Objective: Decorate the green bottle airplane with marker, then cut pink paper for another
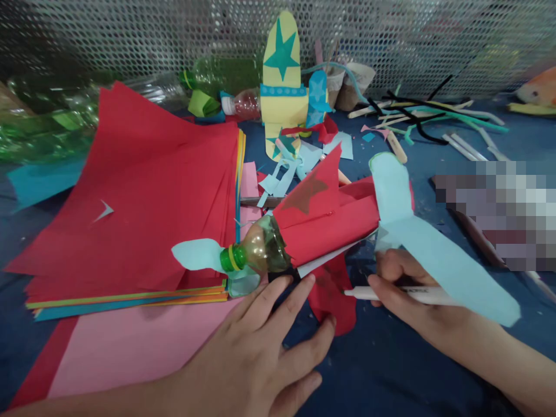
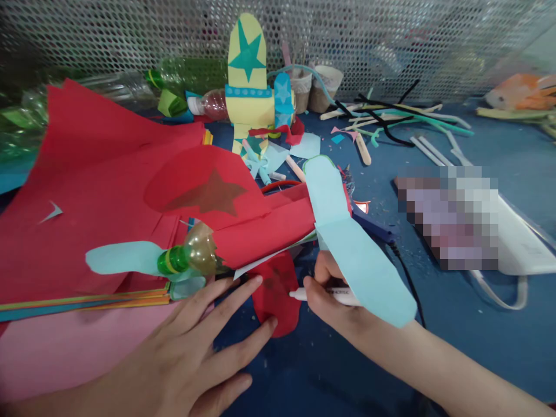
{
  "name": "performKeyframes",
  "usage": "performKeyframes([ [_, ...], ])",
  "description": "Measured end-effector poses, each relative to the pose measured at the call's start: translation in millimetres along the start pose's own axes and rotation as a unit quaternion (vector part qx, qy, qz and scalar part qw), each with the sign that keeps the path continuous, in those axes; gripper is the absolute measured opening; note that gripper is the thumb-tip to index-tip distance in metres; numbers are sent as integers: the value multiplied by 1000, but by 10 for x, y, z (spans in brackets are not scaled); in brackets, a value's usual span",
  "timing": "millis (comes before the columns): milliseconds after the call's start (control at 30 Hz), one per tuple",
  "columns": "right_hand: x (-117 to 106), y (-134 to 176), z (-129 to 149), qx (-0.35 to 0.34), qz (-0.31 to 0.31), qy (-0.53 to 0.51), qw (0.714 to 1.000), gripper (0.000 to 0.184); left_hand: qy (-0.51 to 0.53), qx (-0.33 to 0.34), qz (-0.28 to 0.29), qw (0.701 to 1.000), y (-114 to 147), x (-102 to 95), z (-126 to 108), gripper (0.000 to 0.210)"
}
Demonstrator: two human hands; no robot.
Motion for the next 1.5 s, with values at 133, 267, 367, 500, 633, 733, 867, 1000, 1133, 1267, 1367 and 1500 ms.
performKeyframes([
  [133, -42, -12, 26, -8, -26, 22, 999, 26, -3, -4, 11, 1000, 17, 17, 4, 35],
  [267, -70, -21, 56, -31, -19, 24, 999, 26, -3, 2, 10, 1000, 26, 17, 0, 35],
  [367, -87, -23, 56, -33, -26, 42, 998, 24, -2, 6, 4, 1000, 22, 0, 1, 35],
  [500, -90, -20, 50, -29, -25, 56, 998, 22, -5, -1, 9, 1000, 4, -22, 8, 35],
  [633, -81, -1, 50, -21, -25, 61, 998, 22, -5, 0, 8, 1000, -16, -17, 9, 35],
  [733, -78, 18, 49, -19, -42, 73, 996, 18, -15, -4, 6, 1000, -22, -1, 19, 35],
  [867, -53, 26, 53, -25, -42, 81, 996, 22, -17, 5, -3, 1000, -6, 2, 17, 36],
  [1000, -68, 28, 72, -34, -62, 87, 994, 17, -19, 2, -3, 1000, 7, -5, 11, 36],
  [1133, -77, 25, 58, -34, -45, 83, 995, 20, -21, -1, -4, 1000, -2, -21, -7, 36],
  [1267, -71, 18, 37, -40, -24, 62, 997, 21, -22, 2, -3, 1000, -5, -18, -10, 35],
  [1367, -40, 0, 16, -17, -16, 21, 999, 24, -20, 2, -4, 1000, 6, -11, 0, 36],
  [1500, 2, -23, -1, 6, -11, -5, 1000, 29, -23, 1, -1, 1000, 13, -6, 0, 36],
])
Point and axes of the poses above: each hand's wrist, its own y-axis away from the middle knuckle, its own x-axis out of the palm, z = x × y, the point moved 5 cm from there along -y, towards the middle knuckle, and after that the axes turned 1 degree about -y, right-handed, at the moved point
